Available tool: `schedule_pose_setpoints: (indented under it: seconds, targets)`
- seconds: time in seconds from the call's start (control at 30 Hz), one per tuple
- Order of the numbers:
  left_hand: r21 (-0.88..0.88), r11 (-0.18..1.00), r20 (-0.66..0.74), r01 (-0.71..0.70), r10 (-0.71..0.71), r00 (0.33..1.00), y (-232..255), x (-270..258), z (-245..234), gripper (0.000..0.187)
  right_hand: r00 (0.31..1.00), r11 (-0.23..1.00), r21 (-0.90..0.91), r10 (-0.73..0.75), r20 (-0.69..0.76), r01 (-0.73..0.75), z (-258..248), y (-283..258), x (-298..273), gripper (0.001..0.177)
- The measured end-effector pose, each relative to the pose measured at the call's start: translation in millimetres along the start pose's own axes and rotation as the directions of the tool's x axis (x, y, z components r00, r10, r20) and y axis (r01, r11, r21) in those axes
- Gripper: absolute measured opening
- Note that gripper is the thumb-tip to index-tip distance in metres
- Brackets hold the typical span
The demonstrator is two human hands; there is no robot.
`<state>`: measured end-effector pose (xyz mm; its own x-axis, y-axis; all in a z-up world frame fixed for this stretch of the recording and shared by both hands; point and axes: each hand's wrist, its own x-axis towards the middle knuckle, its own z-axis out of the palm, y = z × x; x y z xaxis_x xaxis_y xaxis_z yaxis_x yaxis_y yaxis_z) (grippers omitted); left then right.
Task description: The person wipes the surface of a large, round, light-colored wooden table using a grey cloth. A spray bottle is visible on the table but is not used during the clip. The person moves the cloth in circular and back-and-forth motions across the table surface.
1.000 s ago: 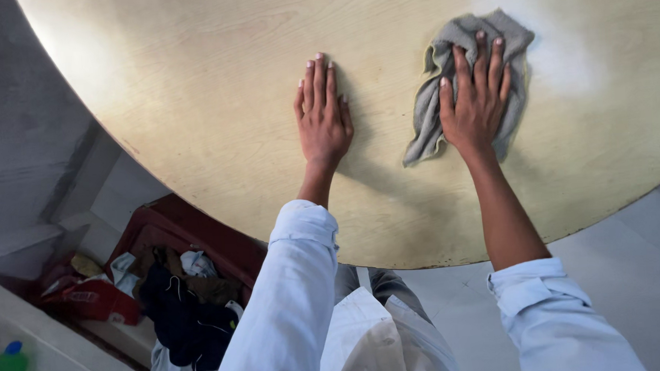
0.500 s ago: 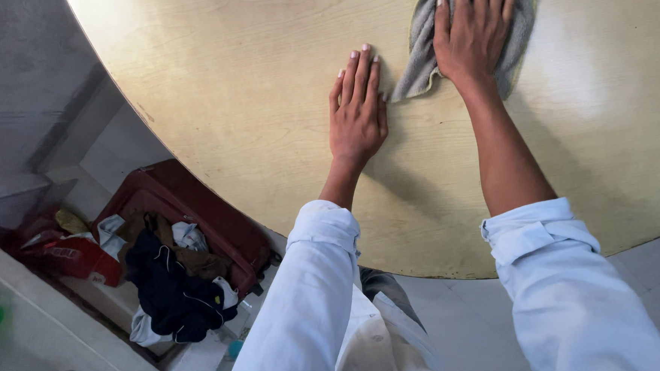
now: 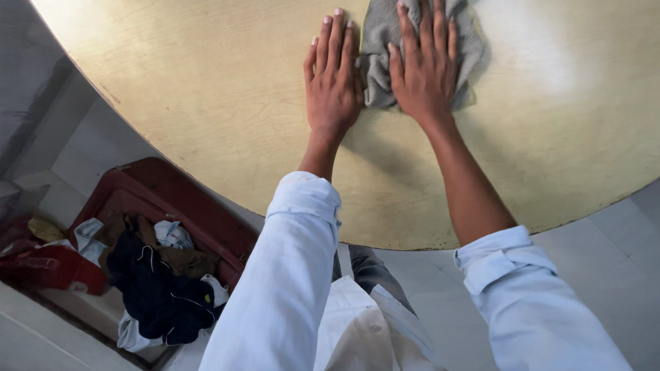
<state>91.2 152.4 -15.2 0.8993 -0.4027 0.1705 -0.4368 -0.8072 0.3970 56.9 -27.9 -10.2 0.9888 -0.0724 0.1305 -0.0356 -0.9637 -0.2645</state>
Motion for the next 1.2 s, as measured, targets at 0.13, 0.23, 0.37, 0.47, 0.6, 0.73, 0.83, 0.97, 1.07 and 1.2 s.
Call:
schedule_pose_setpoints:
  seconds: [0.13, 0.23, 0.37, 0.47, 0.6, 0.73, 0.83, 0.97, 1.07, 1.2]
  targets:
    - [-0.020, 1.000, -0.018, -0.019, 0.019, 1.000, -1.2, 0.2, 0.9, 0.058, 0.998, 0.998, 0.047, 0.047, 0.040, -0.049, -3.7, -15.0, -55.7, 0.058]
    - [0.007, 1.000, -0.005, -0.014, 0.014, 1.000, -1.1, 0.2, -0.7, 0.055, 0.996, 0.992, 0.096, 0.073, 0.046, -0.077, -10.0, -27.1, -104.5, 0.056]
    - [0.038, 0.999, 0.019, -0.006, 0.005, 1.000, 0.7, -0.1, -3.1, 0.053, 0.991, 0.981, 0.145, 0.124, 0.058, -0.131, -18.3, -37.0, -168.5, 0.050]
    - [0.041, 0.999, 0.021, -0.001, 0.001, 1.000, 1.6, 0.9, -5.1, 0.053, 0.984, 0.974, 0.153, 0.158, 0.077, -0.169, -20.3, -34.5, -203.2, 0.049]
    - [0.052, 0.998, 0.036, 0.018, -0.020, 0.999, 4.3, 1.5, -6.1, 0.053, 0.965, 0.963, 0.099, 0.241, 0.103, -0.251, -23.6, -14.1, -229.0, 0.045]
    - [0.051, 0.999, 0.024, 0.012, -0.013, 1.000, 3.7, 1.8, -5.7, 0.053, 0.959, 0.956, 0.067, 0.284, 0.017, -0.285, -26.8, 12.6, -220.1, 0.048]
    - [0.054, 0.998, 0.019, 0.016, -0.017, 1.000, 3.4, 1.0, -4.6, 0.053, 0.960, 0.959, 0.067, 0.279, -0.039, -0.276, -28.8, 35.2, -192.5, 0.050]
    - [0.039, 0.999, 0.013, 0.025, -0.025, 1.000, 3.5, 0.9, -3.8, 0.054, 0.962, 0.963, 0.038, 0.267, -0.050, -0.265, -27.9, 65.6, -137.1, 0.050]
    - [0.045, 0.999, -0.009, 0.016, -0.015, 1.000, 4.0, 1.5, -2.7, 0.054, 0.963, 0.963, 0.034, 0.268, -0.040, -0.267, -24.0, 78.9, -85.8, 0.053]
    - [0.017, 1.000, -0.008, 0.027, -0.026, 1.000, 4.7, 1.5, -4.5, 0.056, 0.973, 0.973, 0.059, 0.227, -0.048, -0.224, -20.3, 75.3, -26.5, 0.055]
